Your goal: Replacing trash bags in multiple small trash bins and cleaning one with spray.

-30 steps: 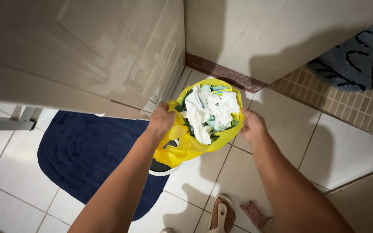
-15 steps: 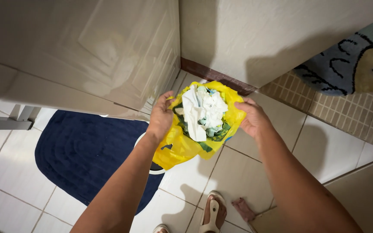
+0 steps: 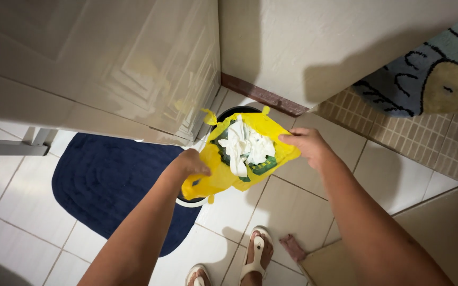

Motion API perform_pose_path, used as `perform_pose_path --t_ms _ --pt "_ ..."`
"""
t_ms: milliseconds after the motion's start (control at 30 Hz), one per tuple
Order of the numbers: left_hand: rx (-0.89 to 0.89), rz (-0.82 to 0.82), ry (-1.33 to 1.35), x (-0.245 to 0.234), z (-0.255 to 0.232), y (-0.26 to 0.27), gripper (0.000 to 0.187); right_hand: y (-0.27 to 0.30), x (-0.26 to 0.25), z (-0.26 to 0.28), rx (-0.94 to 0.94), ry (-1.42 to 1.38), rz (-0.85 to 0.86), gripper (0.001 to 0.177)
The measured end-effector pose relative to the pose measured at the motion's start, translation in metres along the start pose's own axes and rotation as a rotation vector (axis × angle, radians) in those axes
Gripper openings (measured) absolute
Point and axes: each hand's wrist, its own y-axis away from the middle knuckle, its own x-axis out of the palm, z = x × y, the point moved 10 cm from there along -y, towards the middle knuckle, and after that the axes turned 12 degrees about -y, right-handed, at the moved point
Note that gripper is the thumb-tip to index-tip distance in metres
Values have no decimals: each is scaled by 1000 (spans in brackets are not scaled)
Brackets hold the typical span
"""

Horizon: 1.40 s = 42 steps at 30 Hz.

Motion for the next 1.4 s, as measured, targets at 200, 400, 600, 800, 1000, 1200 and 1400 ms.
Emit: perform_pose_path --t_ms 200,400,600,800,1000,1200,1400 --pt "78 -135 -266 -17 2 -3 39 10 20 50 -329 -243 221 10" --pt "34 24 870 -93 -40 104 53 26 23 52 -175 -185 199 9" --pt "113 -211 812 -113 -50 108 60 50 39 88 -492 -168 156 33" --pt "93 -22 1192 -97 -111 113 67 117 133 70 -1137 679 496 62" --pt "468 -453 -213 -56 -135 -2 38 92 132 32 -851 712 229 19" --pt "140 -162 -37 -126 -168 46 50 122 145 52 -789 407 354 28" --pt "56 45 972 -64 -130 -40 26 130 121 58 -1288 663 162 25"
